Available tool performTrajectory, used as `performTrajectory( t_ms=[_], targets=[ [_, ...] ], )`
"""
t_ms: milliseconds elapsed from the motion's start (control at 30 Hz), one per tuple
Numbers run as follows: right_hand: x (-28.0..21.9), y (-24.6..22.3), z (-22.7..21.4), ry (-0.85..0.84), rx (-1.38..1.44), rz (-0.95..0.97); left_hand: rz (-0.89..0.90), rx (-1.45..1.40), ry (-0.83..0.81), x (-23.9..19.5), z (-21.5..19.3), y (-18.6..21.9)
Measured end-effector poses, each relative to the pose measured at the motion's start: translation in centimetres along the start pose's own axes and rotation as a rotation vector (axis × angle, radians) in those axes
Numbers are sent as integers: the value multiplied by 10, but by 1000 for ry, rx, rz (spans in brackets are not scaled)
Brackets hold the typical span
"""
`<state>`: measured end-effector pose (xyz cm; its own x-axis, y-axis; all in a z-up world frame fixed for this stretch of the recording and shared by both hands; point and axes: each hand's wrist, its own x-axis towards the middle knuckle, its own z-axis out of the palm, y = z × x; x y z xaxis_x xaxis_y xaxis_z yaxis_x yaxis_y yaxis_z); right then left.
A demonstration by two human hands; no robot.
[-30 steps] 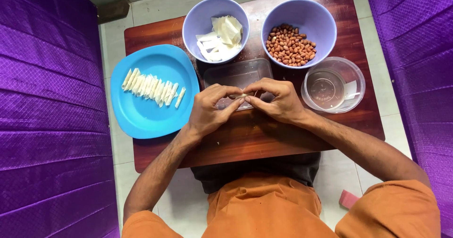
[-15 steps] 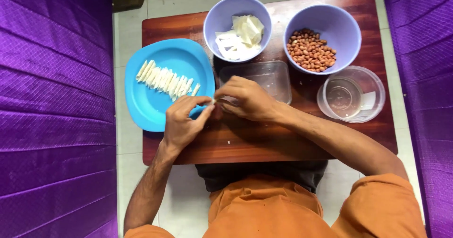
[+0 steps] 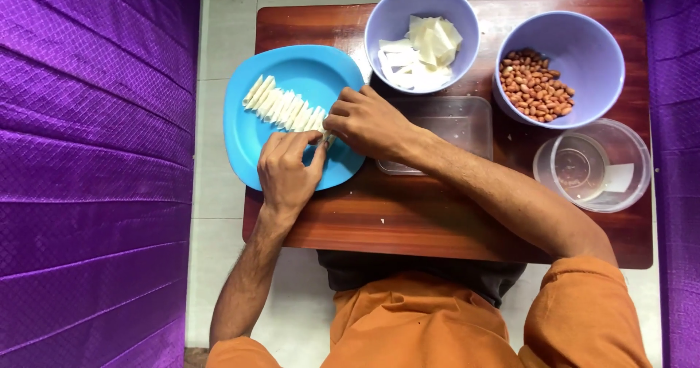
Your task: The person places peanuts onto a thin white sheet, rolls it into a cylinder, and places it on a blue plate. This process is repeated multiple times using ingredients from bowls on the table.
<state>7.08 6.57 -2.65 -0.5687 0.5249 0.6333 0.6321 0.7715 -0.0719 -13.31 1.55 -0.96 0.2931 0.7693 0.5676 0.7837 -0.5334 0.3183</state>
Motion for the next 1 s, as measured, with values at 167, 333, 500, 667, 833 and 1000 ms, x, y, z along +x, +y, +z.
performTrajectory(
  t_ms=[167,333,500,667,833,1000],
  targets=[
    [7,2,-1,-44,-12,-5,-29,1,-16,-4,10,-11],
    [12,2,2,-60,-32,-17,-38,15,-5,-4,13,-10],
    [12,5,7,-92,-47,-8,-50,15,7,-3,15,-10],
    [15,5,1,-156,-44,-9,-42,7,32,-4,17,-12],
    [13,10,1,-199,-41,-5,-38,-15,29,0,10,-9],
    [20,6,-21,-326,-57,8,-53,16,10,-2,12,-9]
  ],
)
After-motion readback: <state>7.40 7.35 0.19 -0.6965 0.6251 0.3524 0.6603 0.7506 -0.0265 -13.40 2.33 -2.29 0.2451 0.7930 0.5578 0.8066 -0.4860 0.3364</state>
